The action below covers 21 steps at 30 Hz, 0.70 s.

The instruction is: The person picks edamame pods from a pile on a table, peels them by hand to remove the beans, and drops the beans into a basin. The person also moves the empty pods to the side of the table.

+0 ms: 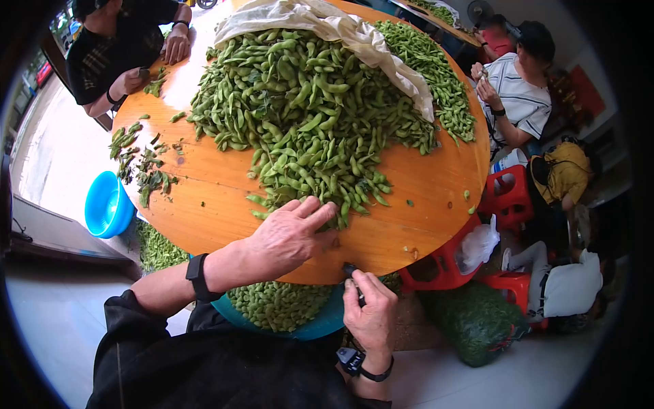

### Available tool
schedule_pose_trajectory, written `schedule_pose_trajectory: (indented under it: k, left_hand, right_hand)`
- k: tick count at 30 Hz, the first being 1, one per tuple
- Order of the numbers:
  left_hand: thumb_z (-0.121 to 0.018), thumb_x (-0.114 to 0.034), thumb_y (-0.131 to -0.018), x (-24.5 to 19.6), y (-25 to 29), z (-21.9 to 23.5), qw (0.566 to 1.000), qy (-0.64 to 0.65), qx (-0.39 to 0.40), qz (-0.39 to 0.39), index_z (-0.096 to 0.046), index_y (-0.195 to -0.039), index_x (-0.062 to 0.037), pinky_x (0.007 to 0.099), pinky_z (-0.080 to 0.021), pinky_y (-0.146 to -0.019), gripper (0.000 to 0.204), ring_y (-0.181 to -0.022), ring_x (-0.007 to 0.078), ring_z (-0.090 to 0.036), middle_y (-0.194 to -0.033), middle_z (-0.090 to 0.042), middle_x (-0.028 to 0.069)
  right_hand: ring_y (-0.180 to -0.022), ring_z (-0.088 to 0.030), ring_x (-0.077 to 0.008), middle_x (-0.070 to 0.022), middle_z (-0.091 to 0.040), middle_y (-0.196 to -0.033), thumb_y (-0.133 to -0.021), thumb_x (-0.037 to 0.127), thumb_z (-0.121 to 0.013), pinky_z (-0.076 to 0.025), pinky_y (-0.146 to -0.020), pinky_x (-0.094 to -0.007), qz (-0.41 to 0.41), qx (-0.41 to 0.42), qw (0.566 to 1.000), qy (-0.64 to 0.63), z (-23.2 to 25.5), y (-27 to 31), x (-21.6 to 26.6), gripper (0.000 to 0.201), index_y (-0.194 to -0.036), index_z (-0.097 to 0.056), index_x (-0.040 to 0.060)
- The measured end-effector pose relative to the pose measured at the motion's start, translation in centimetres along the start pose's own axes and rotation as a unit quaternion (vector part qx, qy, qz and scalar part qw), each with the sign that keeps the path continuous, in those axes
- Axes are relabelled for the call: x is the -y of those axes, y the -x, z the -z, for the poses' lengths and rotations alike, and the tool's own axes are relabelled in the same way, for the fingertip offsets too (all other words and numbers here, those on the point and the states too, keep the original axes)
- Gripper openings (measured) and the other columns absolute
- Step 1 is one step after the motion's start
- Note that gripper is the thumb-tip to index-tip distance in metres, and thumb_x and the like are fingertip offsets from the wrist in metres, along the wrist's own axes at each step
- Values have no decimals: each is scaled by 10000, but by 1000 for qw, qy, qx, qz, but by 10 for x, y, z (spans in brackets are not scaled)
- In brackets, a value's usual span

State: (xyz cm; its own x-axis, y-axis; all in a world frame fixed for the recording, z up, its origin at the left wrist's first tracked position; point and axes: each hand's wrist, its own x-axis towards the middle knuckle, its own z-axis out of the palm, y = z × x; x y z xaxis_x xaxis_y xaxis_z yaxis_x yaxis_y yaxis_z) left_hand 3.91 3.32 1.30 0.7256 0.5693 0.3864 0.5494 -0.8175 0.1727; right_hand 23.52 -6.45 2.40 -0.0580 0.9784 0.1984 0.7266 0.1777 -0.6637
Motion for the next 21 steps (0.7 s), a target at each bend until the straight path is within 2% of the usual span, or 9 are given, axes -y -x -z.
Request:
schedule_pose_trajectory:
  k: [2, 6, 9, 11, 12, 14, 15, 18, 21]
  left_hand:
    - [-626, -183, -769, 0, -3, -3, 1000, -16, 12, -15, -693, -1041, -103, 331, -458, -808, 291, -1036, 245, -495, -1160, -508, 107]
    - [-614, -195, -778, 8, -1, -2, 999, -17, 26, -11, -702, -957, -107, 332, -450, -828, 218, -1056, 251, -494, -1154, -514, 106]
    - [-635, -116, -775, 13, 2, 0, 998, 44, -34, 23, -682, -932, -64, 369, -467, -862, 172, -1097, 295, -504, -1164, -524, 121]
    - [-652, -19, -779, 14, 3, 8, 975, 174, -115, 72, -663, -932, -26, 405, -475, -886, 154, -1108, 330, -505, -1196, -516, 127]
    - [-661, 25, -802, 11, 4, 15, 962, 216, -149, 78, -646, -947, -10, 393, -504, -819, 150, -989, 327, -565, -1085, -568, 120]
    - [-665, 5, -824, 11, 12, 18, 940, 304, -103, 111, -653, -958, -13, 372, -510, -770, 136, -915, 308, -590, -1001, -594, 111]
    - [-669, -15, -846, 9, 16, 19, 908, 389, -57, 144, -659, -969, -15, 351, -517, -722, 124, -841, 289, -616, -917, -620, 102]
    - [-680, -42, -870, -3, 27, 21, 881, 441, -52, 165, -673, -988, -15, 325, -501, -641, 121, -710, 239, -631, -784, -637, 91]
    - [-694, -85, -874, -9, 38, 16, 840, 487, -32, 236, -683, -959, 15, 345, -526, -680, 132, -764, 242, -673, -844, -689, 117]
  right_hand:
    - [-735, -646, -351, -187, -631, -824, -850, -4, -637, -502, -651, -382, -14, 14, 1000, -14, -8, 2, 2, 133, -975, -639, -50]
    - [-746, -651, -351, -186, -637, -819, -851, -9, -630, -502, -655, -376, -21, 13, 999, -31, -8, 3, 2, 127, -968, -637, -56]
    - [-696, -632, -316, -172, -609, -802, -848, -17, -623, -495, -646, -364, -58, 1, 997, -56, -10, 3, -9, 152, -993, -627, -62]
    - [-580, -560, -189, -101, -581, -775, -889, -18, -589, -458, -546, -312, -68, -10, 990, -126, -14, 3, -12, 164, -1044, -614, -67]
    - [-580, -560, -189, -101, -581, -775, -889, -18, -589, -458, -546, -312, -68, -10, 990, -126, -16, 2, -7, 164, -1044, -614, -67]
    - [-541, -450, -68, -29, -535, -773, -942, -9, -545, -378, -461, -246, -155, -33, 923, -351, -22, -3, 10, 166, -1087, -601, -67]
    - [-541, -450, -68, -29, -535, -773, -942, -9, -545, -378, -461, -246, -155, -34, 923, -352, -22, -6, 15, 166, -1087, -601, -67]
    - [-539, -422, -29, -7, -507, -813, -958, -18, -532, -331, -438, -214, -141, 11, 867, -478, -21, -13, 24, 218, -1158, -595, -79]
    - [-546, -436, -33, -8, -492, -827, -954, -17, -544, -343, -450, -214, -106, 63, 869, -479, -24, -12, 17, 254, -1193, -587, -91]
